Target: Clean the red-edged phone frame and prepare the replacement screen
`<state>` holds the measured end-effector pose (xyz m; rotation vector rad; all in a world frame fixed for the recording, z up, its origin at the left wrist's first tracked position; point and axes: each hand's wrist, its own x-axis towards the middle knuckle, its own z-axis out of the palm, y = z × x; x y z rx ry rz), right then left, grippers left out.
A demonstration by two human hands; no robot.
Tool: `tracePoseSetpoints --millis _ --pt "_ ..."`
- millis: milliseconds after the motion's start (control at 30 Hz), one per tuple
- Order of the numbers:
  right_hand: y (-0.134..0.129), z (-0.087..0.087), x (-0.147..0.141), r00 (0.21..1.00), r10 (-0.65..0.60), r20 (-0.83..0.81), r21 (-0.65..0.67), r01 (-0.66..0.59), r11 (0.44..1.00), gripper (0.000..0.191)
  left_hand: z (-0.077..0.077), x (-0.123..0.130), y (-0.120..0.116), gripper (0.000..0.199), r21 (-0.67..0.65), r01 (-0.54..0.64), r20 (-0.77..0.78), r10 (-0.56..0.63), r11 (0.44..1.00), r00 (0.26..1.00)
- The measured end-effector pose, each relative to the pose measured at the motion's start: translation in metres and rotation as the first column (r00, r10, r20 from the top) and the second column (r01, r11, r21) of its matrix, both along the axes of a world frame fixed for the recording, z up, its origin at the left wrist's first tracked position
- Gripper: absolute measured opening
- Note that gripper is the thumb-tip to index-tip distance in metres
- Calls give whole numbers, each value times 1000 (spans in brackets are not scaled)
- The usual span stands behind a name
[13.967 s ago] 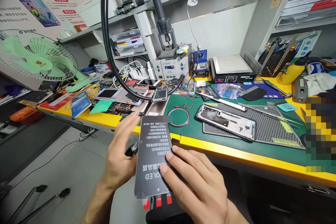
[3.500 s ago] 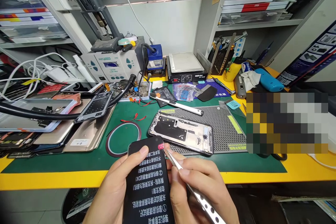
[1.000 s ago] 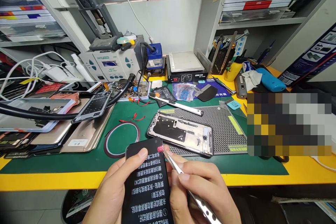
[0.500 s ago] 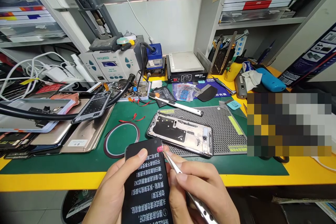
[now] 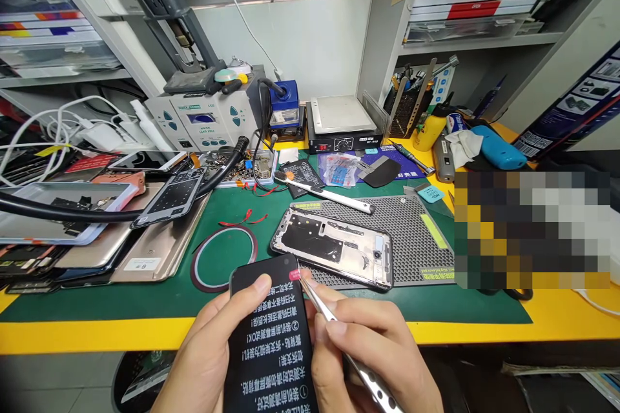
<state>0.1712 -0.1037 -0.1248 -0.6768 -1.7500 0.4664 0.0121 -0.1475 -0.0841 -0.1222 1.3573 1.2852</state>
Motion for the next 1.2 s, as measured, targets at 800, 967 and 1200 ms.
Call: tracePoseSetpoints --millis 800,967,1200 --pt "-3 6 -6 999 -39 -38 1 39 999 43 -2 3 0 42 10 -31 8 31 999 999" --pt "0 4 -2 999 38 25 0 -38 999 47 1 3 0 43 -19 -39 -46 38 999 998" --pt "-4 11 1 933 -279 -228 -87 266 960 27 13 5 3 47 63 87 75 -91 994 993"
